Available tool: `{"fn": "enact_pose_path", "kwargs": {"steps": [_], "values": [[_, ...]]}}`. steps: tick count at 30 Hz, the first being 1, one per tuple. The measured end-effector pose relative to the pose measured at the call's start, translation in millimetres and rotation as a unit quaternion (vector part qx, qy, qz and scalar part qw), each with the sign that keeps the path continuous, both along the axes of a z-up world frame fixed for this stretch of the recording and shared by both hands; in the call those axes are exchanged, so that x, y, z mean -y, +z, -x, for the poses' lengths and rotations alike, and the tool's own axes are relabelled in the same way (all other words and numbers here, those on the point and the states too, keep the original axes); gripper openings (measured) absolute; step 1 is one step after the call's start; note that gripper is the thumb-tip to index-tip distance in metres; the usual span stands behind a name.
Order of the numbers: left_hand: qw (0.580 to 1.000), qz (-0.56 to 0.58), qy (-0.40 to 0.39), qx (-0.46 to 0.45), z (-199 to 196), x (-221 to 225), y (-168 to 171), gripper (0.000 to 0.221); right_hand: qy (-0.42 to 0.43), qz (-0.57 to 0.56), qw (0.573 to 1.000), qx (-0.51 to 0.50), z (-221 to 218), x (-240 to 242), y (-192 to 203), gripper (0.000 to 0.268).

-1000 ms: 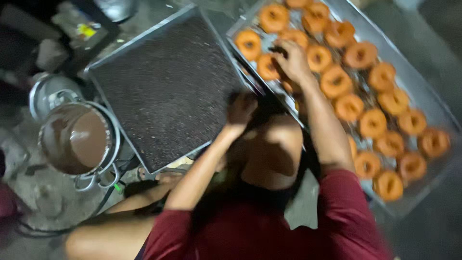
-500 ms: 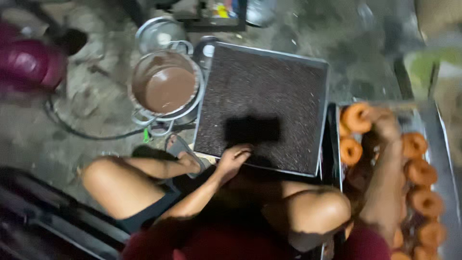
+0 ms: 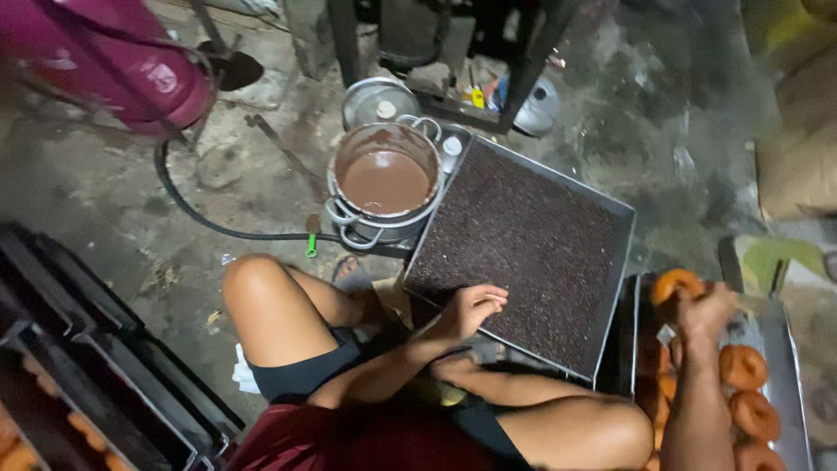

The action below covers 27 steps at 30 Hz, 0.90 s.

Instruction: The person dips donuts into a pot of chocolate glaze and then into a tray of dark sprinkles before placing them onto large metal trays.

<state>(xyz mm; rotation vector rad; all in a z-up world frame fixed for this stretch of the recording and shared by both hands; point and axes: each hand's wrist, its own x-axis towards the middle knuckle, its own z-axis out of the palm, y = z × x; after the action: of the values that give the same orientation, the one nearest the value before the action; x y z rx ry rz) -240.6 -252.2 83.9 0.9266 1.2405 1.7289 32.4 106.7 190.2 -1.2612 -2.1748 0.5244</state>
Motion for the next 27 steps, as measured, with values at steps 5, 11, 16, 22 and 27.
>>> {"fn": "enact_pose_path", "kwargs": {"steps": [5,11,16,22,27], "values": [[0.906,0.064,-0.076,0.412,17,-8,46,0.056,0.151,0.194,0.962,-0.116,76,92,32,0.035],[0.706,-0.286,-0.264,0.591,28,-14,42,0.053,0.19,-0.06,0.971,-0.131,174,254,79,0.03],[0.793,-0.154,-0.025,0.59,52,2,18,0.06,0.413,-0.114,0.9,0.083,209,307,86,0.064],[0.861,-0.124,-0.005,0.494,39,6,9,0.067,0.275,0.096,0.933,0.21,239,297,86,0.084],[0.842,-0.146,-0.006,0.519,59,5,7,0.069,0.325,0.203,0.902,0.199,266,281,87,0.082]]}}
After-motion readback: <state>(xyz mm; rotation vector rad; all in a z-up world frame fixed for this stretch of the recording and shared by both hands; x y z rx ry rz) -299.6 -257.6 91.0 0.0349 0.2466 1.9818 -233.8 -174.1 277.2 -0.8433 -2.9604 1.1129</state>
